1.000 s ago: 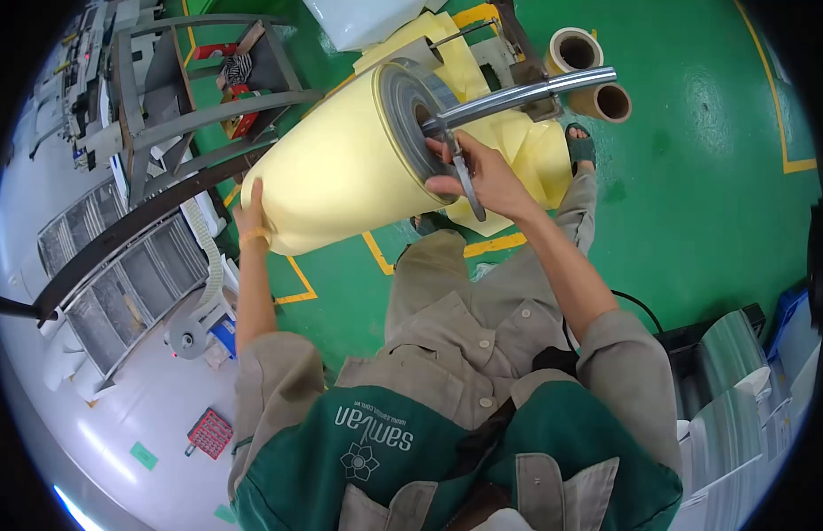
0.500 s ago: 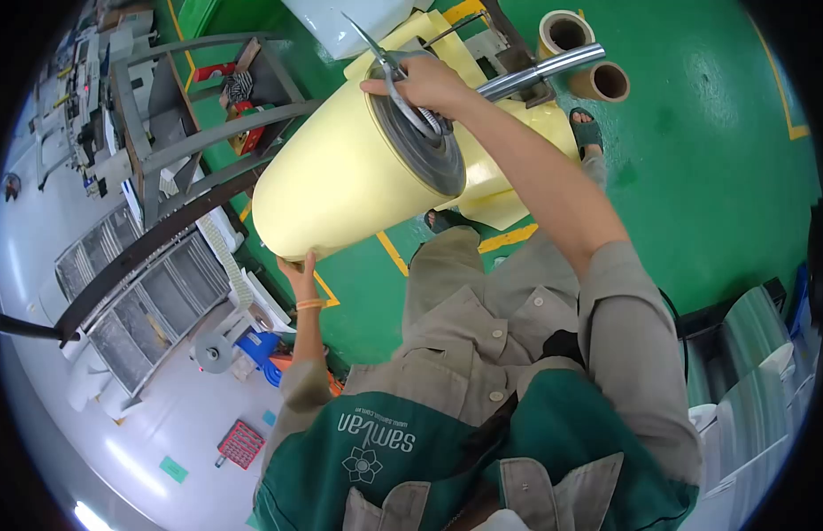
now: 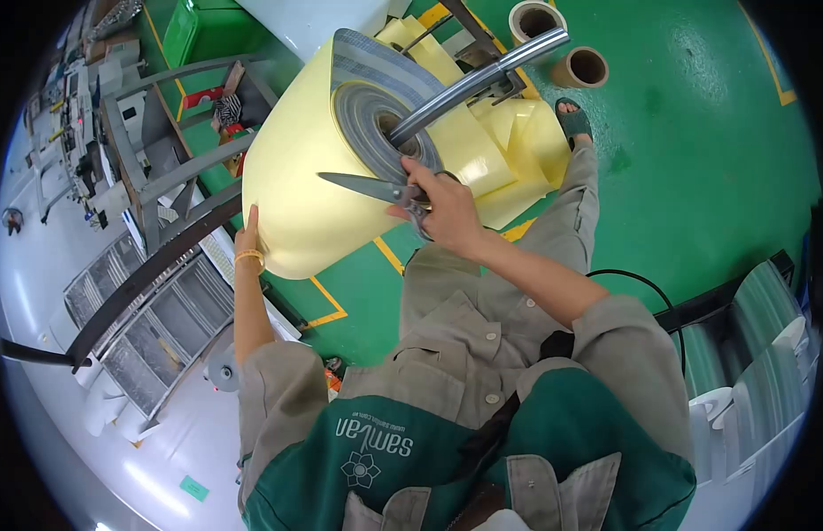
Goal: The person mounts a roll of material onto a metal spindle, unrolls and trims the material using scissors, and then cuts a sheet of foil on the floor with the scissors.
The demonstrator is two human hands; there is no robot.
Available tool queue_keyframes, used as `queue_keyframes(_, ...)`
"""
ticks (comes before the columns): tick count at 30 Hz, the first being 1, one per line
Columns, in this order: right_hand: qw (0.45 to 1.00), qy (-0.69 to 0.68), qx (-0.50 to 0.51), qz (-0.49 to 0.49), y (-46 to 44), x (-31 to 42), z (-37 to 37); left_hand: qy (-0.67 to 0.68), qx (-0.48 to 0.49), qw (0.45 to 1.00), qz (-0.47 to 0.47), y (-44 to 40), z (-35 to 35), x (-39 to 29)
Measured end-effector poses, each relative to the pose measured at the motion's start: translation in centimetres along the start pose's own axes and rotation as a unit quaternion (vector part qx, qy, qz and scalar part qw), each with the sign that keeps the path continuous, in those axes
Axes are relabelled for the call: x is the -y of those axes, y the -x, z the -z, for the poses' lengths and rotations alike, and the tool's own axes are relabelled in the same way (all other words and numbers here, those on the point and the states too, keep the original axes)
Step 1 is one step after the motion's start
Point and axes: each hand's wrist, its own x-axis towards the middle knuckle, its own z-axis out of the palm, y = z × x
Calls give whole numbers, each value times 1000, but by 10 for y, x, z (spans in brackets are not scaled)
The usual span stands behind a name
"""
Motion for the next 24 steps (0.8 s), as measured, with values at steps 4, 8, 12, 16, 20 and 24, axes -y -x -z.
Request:
queue_keyframes(4, 998, 61, -14, 5, -14, 15, -2, 34, 30, 999, -11, 5, 9, -3)
queue_keyframes(8, 996, 92, 10, -8, -23, 20, -4, 37, 12, 997, -71, 16, 22, 25)
queue_keyframes(12, 995, 100, 8, -13, -24, 24, -3, 67, -37, 989, -124, 30, 16, 28)
queue_keyframes(16, 995, 100, 0, -14, -24, 25, -4, 28, -42, 989, -141, 21, 16, 21)
queue_keyframes(20, 993, 106, 17, -43, -30, 33, -3, 74, -116, 971, -193, 39, 2, 31)
queue_keyframes(24, 992, 112, 20, -54, -42, 42, -3, 140, -159, 963, -167, 58, -5, 97)
